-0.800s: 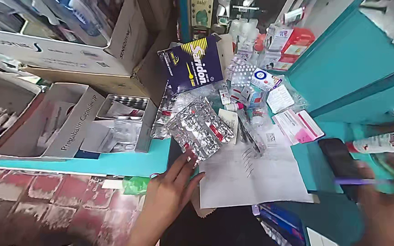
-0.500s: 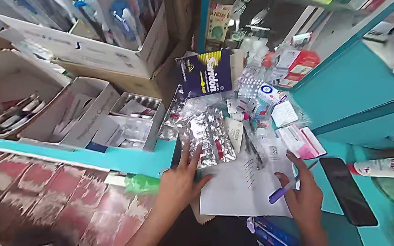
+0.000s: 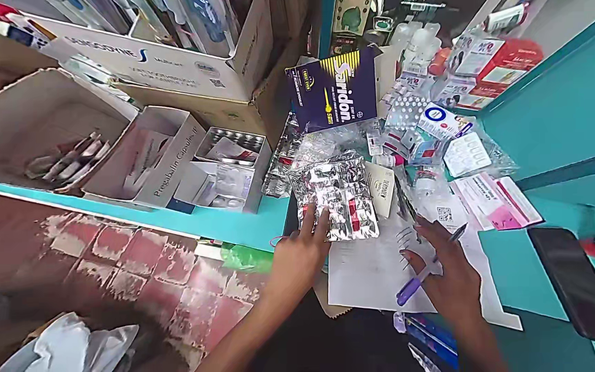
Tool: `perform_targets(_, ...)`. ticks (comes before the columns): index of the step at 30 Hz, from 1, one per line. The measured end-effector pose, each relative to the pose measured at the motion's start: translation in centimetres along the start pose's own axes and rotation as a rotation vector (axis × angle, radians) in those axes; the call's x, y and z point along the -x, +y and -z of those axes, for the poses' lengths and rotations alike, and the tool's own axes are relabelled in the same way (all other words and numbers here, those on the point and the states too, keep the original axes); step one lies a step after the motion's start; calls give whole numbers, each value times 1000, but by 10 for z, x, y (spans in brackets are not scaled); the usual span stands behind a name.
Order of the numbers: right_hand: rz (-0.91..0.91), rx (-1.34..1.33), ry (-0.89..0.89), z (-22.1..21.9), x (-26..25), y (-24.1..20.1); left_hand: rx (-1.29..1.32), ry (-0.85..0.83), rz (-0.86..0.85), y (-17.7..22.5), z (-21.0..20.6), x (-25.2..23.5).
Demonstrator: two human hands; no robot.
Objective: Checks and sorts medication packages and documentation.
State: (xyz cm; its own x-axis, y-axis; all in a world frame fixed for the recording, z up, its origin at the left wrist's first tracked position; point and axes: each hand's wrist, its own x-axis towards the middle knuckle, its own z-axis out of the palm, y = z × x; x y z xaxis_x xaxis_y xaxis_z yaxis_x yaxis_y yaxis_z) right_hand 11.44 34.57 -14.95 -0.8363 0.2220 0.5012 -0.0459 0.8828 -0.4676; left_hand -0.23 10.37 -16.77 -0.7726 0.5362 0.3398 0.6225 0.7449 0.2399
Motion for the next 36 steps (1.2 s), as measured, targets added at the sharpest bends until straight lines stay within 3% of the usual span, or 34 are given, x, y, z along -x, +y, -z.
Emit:
perform_targets(8, -2, -38, 2, 1, 1, 0, -26, 278, -172, -15, 16, -13)
perform_targets(15, -26, -5, 52, 6, 2, 7, 8, 541, -132, -47, 53, -43)
perform_targets(23, -178, 92, 65, 22, 3, 18, -65, 400, -166, -63, 37, -58)
perform_targets(30, -192, 73, 66, 19, 3, 22, 145, 426, 30, -69, 28, -43)
perform_targets(36, -244, 110, -43, 14, -9, 22, -34, 178, 92, -73, 10, -43)
